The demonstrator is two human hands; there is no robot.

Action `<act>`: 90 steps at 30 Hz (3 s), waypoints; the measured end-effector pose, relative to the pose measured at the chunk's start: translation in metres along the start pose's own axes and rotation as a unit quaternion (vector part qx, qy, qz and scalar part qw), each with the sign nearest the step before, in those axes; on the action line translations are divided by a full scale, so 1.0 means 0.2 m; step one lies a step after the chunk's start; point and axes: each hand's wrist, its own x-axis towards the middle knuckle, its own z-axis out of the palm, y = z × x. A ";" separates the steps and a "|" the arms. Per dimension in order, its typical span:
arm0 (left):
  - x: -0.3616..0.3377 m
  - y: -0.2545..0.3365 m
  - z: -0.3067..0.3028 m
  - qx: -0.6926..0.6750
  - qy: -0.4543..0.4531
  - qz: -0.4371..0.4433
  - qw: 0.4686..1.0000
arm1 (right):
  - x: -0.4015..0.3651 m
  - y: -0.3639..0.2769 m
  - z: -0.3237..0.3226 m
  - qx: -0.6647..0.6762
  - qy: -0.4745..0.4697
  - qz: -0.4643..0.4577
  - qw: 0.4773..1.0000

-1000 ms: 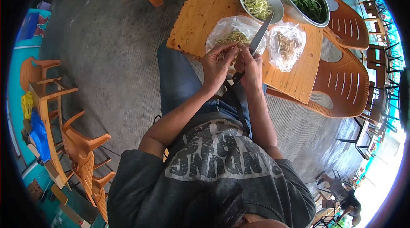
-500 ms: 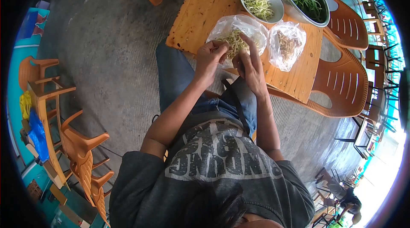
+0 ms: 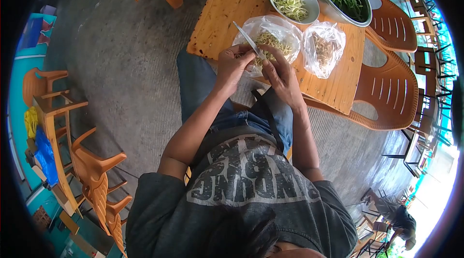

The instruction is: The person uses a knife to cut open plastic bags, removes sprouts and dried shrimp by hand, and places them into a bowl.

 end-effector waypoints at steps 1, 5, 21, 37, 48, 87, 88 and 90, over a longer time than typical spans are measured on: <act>-0.01 0.01 0.01 0.007 0.004 -0.003 1.000 | 0.00 0.01 0.00 0.000 -0.002 0.000 1.000; -0.01 0.01 0.01 0.037 0.011 -0.005 0.999 | -0.01 0.02 0.00 0.001 -0.001 0.005 1.000; -0.05 0.00 -0.11 -0.167 -0.034 -0.094 0.981 | 0.09 0.08 -0.15 -0.327 0.219 -0.011 0.919; -0.06 -0.01 -0.13 -0.190 -0.047 -0.122 0.973 | 0.15 0.05 -0.08 -0.348 0.166 0.012 0.922; -0.07 -0.05 -0.14 -0.007 -0.037 -0.059 0.998 | 0.15 0.15 0.03 -0.282 0.090 -0.006 0.955; 0.02 0.00 -0.04 0.061 -0.033 -0.009 0.998 | 0.13 0.00 -0.11 -0.132 0.098 0.000 0.986; 0.03 -0.01 -0.04 0.108 -0.033 0.027 0.993 | 0.13 0.00 -0.12 -0.139 0.096 0.002 0.986; 0.06 -0.02 -0.05 0.202 -0.031 0.098 0.974 | 0.14 0.00 -0.12 -0.141 0.091 0.002 0.986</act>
